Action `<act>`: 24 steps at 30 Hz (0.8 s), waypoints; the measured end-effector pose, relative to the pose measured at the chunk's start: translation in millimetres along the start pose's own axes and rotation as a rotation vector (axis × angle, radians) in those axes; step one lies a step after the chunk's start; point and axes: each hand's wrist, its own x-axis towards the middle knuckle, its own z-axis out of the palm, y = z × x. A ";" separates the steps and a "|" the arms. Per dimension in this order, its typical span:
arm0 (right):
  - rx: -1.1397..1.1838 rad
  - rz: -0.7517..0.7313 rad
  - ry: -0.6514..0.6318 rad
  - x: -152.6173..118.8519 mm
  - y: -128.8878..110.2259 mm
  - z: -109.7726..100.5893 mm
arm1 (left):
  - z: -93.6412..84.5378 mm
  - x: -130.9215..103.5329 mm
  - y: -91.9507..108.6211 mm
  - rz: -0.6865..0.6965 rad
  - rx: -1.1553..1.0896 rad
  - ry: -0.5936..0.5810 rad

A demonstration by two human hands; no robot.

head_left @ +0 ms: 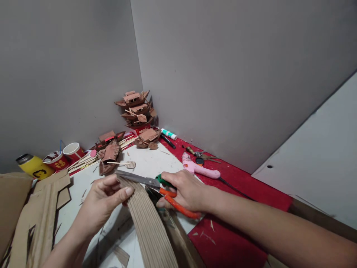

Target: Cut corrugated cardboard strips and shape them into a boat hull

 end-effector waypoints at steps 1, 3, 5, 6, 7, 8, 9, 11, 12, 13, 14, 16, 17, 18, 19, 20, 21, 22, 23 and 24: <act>-0.006 -0.004 0.000 -0.1 -0.5 -0.2 | 1.1 0.1 -0.9 -0.009 0.018 -0.019; -0.001 -0.010 0.002 -0.4 -1.0 -0.2 | 2.7 0.2 -2.4 -0.013 0.046 -0.032; 0.029 -0.016 0.004 -0.8 -0.7 0.4 | 3.5 0.0 -2.5 -0.013 0.055 -0.027; 0.049 -0.019 0.010 -1.0 -0.3 0.8 | 3.6 -0.2 -1.9 -0.016 0.059 -0.027; 0.070 -0.023 0.017 -1.2 0.2 1.3 | 3.4 -0.5 -1.0 -0.019 0.062 -0.031; 0.094 -0.026 0.025 -1.3 0.7 1.8 | 3.1 -0.8 0.1 -0.021 0.063 -0.039; 0.120 -0.028 0.034 -1.3 1.2 2.1 | 2.3 -1.1 1.3 -0.025 0.067 -0.046; 0.185 -0.018 0.053 -0.5 1.7 2.0 | -0.2 -1.6 3.2 -0.040 0.071 -0.057; 0.228 -0.001 0.063 0.3 1.6 1.4 | -1.9 -1.7 3.5 -0.050 0.063 -0.066; 0.278 0.022 0.076 1.3 1.1 0.4 | -3.7 -1.7 3.2 -0.061 0.048 -0.075; 0.338 0.050 0.090 2.4 0.2 -0.8 | -5.4 -1.5 2.3 -0.075 0.032 -0.086; 0.486 0.122 0.106 4.5 -2.5 -3.5 | -6.7 -0.9 -1.2 -0.106 -0.004 -0.104; 0.568 0.160 0.102 5.3 -4.2 -4.7 | -5.7 -0.5 -3.5 -0.127 -0.022 -0.113; 0.651 0.195 0.093 5.8 -6.2 -5.5 | -3.4 -0.2 -5.9 -0.157 -0.041 -0.136; 0.729 0.221 0.077 6.0 -8.3 -6.0 | 0.2 -0.1 -8.3 -0.191 -0.066 -0.176; 0.790 0.238 0.065 6.0 -10.5 -6.2 | 5.0 -0.4 -10.5 -0.228 -0.095 -0.229; 0.830 0.240 0.061 5.7 -12.7 -6.0 | 10.6 -1.1 -12.4 -0.268 -0.122 -0.285; 0.852 0.232 0.066 5.2 -15.0 -5.5 | 16.6 -2.3 -13.9 -0.309 -0.135 -0.334; 0.858 0.216 0.071 4.6 -17.3 -5.0 | 22.3 -3.9 -15.0 -0.345 -0.133 -0.363; 0.854 0.202 0.068 3.7 -19.5 -4.4 | 27.4 -5.7 -15.7 -0.371 -0.119 -0.372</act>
